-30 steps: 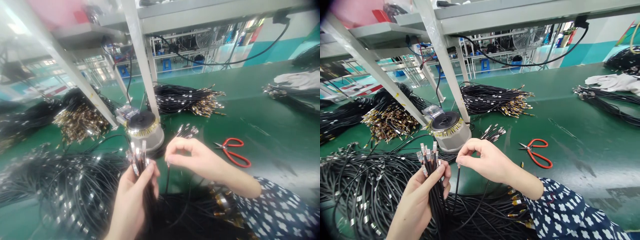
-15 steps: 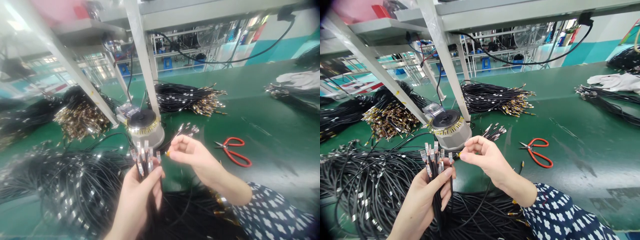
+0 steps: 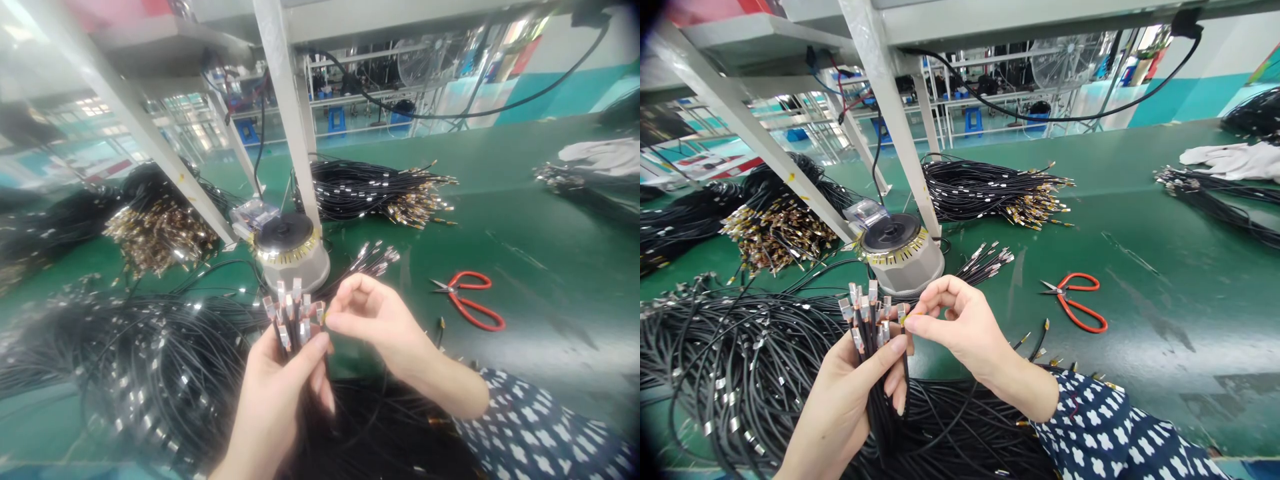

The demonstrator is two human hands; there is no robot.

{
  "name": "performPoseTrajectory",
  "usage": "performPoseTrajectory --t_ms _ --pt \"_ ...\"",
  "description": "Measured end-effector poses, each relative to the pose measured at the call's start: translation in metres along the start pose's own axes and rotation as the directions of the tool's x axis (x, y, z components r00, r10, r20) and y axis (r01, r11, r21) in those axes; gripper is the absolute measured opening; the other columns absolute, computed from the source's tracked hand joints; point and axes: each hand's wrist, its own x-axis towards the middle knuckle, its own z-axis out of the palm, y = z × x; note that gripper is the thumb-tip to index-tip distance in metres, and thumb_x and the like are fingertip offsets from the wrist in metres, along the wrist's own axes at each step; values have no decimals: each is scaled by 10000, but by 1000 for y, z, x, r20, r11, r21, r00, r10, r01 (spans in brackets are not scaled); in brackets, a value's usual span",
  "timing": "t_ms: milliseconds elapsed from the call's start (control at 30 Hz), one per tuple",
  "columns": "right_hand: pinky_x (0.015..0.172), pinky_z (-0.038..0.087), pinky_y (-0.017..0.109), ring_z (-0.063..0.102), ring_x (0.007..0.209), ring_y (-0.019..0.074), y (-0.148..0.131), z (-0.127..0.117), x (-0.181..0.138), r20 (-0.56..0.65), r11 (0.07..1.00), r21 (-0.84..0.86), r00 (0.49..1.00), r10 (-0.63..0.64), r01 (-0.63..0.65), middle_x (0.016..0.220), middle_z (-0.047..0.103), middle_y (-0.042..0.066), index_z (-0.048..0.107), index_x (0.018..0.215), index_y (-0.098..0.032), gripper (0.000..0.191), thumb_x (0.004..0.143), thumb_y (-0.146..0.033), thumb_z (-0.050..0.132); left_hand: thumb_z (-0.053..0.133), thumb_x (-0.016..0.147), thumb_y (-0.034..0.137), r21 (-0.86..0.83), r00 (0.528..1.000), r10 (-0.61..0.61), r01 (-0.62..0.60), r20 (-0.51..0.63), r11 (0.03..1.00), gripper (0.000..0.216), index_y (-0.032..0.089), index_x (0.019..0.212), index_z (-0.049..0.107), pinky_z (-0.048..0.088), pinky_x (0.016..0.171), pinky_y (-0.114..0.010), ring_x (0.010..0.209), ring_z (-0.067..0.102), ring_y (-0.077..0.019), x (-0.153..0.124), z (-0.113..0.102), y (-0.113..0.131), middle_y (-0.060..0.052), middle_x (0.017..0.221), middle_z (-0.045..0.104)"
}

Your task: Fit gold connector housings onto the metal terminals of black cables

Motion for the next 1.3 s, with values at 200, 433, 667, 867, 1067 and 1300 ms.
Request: performPoseTrajectory --t_ms 200,433,667,867,1067,1300 --pt "688 462 295 587 691 130 0 0 -1 -10 999 -41 1000 -10 9 737 647 -17 548 761 -194 254 680 -212 788 786 700 170 9 1000 -9 8 23 1000 233 145 895 661 461 286 -223 297 483 -86 -1 -1 0 55 509 598" --pt "706 460 305 593 707 135 0 1 0 -19 998 -59 1000 -19 18 743 649 -16 552 758 -195 248 681 -219 787 788 696 166 4 1000 -3 3 16 1000 232 151 879 646 460 283 -224 304 488 -83 -1 -1 -1 43 556 624" --pt "699 465 308 594 706 140 1 1 -1 -29 995 -97 999 -39 36 743 649 -11 548 751 -196 235 692 -219 775 792 696 168 11 1000 -6 6 15 1000 215 154 851 643 461 284 -227 302 489 -84 -1 -2 -1 49 548 612" --pt "709 474 319 600 719 150 1 3 0 -49 988 -143 997 -66 59 751 648 -2 544 758 -198 222 690 -200 756 780 719 192 33 1000 0 -1 22 999 184 158 847 653 465 297 -226 311 488 -80 0 -2 -2 42 562 617" --pt "666 457 304 566 673 140 -4 9 -1 -79 982 -182 995 -59 44 713 627 -9 522 720 -197 223 667 -175 737 772 738 277 61 999 37 -36 -9 998 224 154 890 663 421 258 -201 288 430 -75 0 0 -2 70 473 549" --pt "712 466 331 599 677 146 -2 5 -1 -31 990 -139 999 -40 35 739 653 -3 525 775 -201 223 711 -200 738 750 751 278 48 998 54 -53 -19 997 204 135 860 652 363 244 -171 279 401 -51 3 6 3 18 560 633"
